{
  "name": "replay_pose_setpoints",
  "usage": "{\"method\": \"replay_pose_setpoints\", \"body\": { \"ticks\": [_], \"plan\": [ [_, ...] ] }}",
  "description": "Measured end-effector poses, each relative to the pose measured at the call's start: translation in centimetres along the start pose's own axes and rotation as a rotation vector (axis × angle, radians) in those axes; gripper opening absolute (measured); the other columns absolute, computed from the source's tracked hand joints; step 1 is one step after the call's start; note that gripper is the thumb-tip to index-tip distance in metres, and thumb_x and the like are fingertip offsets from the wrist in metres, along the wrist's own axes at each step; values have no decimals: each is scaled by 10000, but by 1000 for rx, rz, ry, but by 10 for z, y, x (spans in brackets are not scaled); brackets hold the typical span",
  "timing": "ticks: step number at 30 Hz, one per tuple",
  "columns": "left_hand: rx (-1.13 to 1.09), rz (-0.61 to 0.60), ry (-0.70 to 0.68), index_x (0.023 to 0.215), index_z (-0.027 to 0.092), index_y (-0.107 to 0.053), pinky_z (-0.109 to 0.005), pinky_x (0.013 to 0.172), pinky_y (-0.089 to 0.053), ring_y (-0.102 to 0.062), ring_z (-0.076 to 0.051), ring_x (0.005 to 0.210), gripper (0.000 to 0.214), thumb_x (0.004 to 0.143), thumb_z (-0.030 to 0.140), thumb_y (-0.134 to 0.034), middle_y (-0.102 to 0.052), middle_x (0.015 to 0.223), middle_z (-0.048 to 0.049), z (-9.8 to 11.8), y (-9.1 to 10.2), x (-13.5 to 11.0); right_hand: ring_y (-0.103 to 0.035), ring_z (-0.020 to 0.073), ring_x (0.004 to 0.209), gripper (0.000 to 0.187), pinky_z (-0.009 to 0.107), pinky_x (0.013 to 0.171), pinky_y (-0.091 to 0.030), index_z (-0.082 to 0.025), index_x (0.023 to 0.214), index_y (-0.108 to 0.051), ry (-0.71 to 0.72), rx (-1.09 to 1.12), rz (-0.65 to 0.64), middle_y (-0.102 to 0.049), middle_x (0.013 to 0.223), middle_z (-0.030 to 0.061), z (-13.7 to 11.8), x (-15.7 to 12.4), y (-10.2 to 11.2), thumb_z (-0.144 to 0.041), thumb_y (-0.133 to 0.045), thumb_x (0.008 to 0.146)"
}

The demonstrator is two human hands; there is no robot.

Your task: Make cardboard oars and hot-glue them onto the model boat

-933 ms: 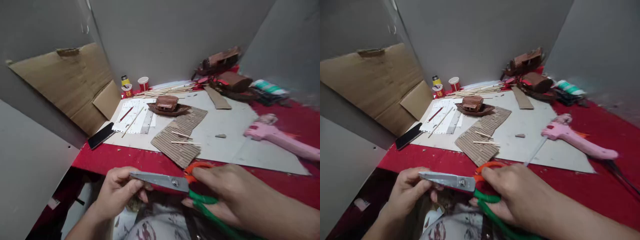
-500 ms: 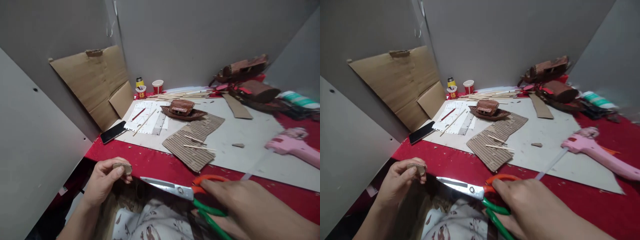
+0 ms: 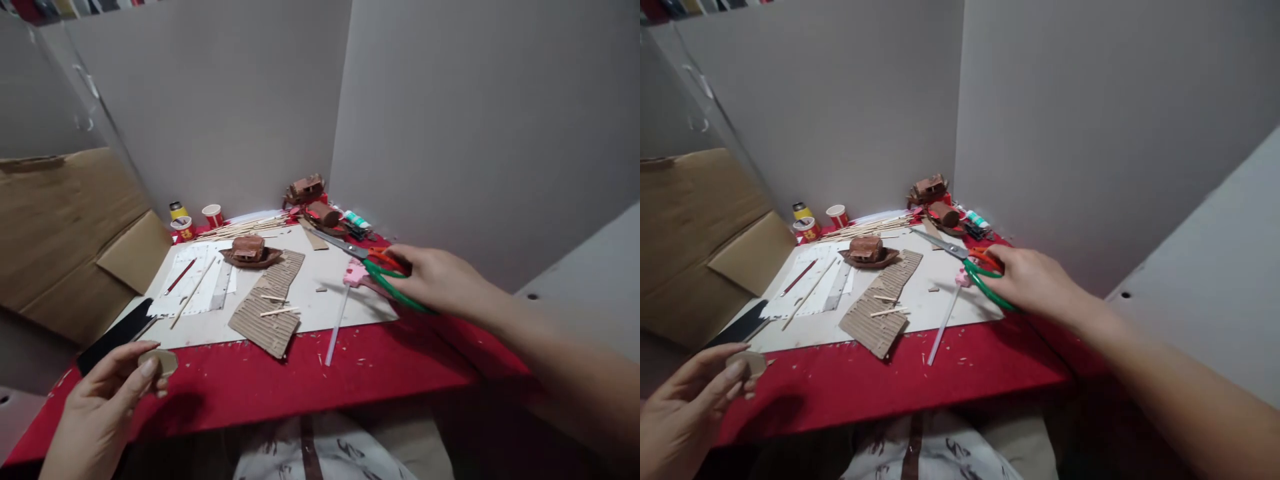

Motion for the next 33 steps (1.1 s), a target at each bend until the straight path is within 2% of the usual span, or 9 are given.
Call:
{"method": "replay_pose_setpoints", "body": {
  "ticks": [5,9,11,14,19,21,25,30,33],
  "plan": [
    [126,-123,-20,970,238,-707,-157,603,-542,-632,-127,605,451,576,412,-839,-715,694,8,15,-35,16,-630,221,777,323,297,640,-446,-136,961,-645,-218,32,-81,-690,897,107,50,35,-4,-415,-508,873],
    [152,-229,-75,916,215,-658,-168,590,-524,-625,-133,604,412,594,405,-831,-698,644,7,23,-64,37,-625,174,803,317,337,731,-502,-141,1027,-614,-320,29,-113,-658,958,59,78,52,-19,-426,-539,913],
    [149,-284,-84,880,204,-631,-175,599,-516,-624,-131,611,373,619,390,-822,-691,641,7,24,-75,49,-629,182,846,307,366,769,-505,-145,1056,-608,-354,11,-122,-653,1004,62,88,55,-29,-412,-550,916],
    [129,-359,-96,883,192,-628,-196,639,-510,-628,-124,625,325,658,346,-805,-686,663,11,24,-90,67,-631,249,933,340,353,786,-478,-128,1110,-609,-382,-17,-124,-666,1076,134,101,53,-40,-382,-561,889],
    [61,-383,-94,860,166,-650,-234,627,-506,-626,-128,596,300,643,289,-815,-675,658,12,27,-115,90,-622,328,974,437,350,763,-444,-102,1166,-591,-340,-31,-151,-661,1134,196,104,41,-41,-407,-508,865],
    [54,-399,-77,862,158,-656,-240,629,-508,-626,-127,599,298,641,280,-815,-686,673,2,29,-128,96,-612,322,990,488,343,772,-432,-92,1192,-567,-309,-21,-155,-646,1156,204,100,37,-38,-452,-446,886],
    [61,-434,-174,854,161,-672,-234,642,-503,-615,-115,620,239,674,262,-793,-683,685,2,34,-152,104,-623,305,943,431,337,733,-432,-148,1187,-556,-381,-30,-139,-661,1126,164,98,30,-41,-427,-515,860],
    [117,-479,-234,863,166,-696,-235,638,-490,-601,-116,629,207,693,247,-781,-682,692,0,30,-168,105,-627,305,909,403,356,702,-436,-166,1245,-520,-380,-132,-167,-657,1135,178,99,13,-50,-363,-454,900],
    [145,-509,-228,892,162,-711,-244,668,-493,-607,-123,657,219,703,253,-775,-693,728,-11,24,-173,105,-629,309,829,373,363,601,-416,-163,1155,-580,-265,-259,21,-679,1071,186,86,2,-35,-388,-408,912]
  ]
}}
Point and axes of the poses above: each hand's wrist, its own x-axis towards the middle knuckle, its own y-axis out of the back of the hand, z = x × y, the point moved 3 cm from there along x, towards the middle knuckle
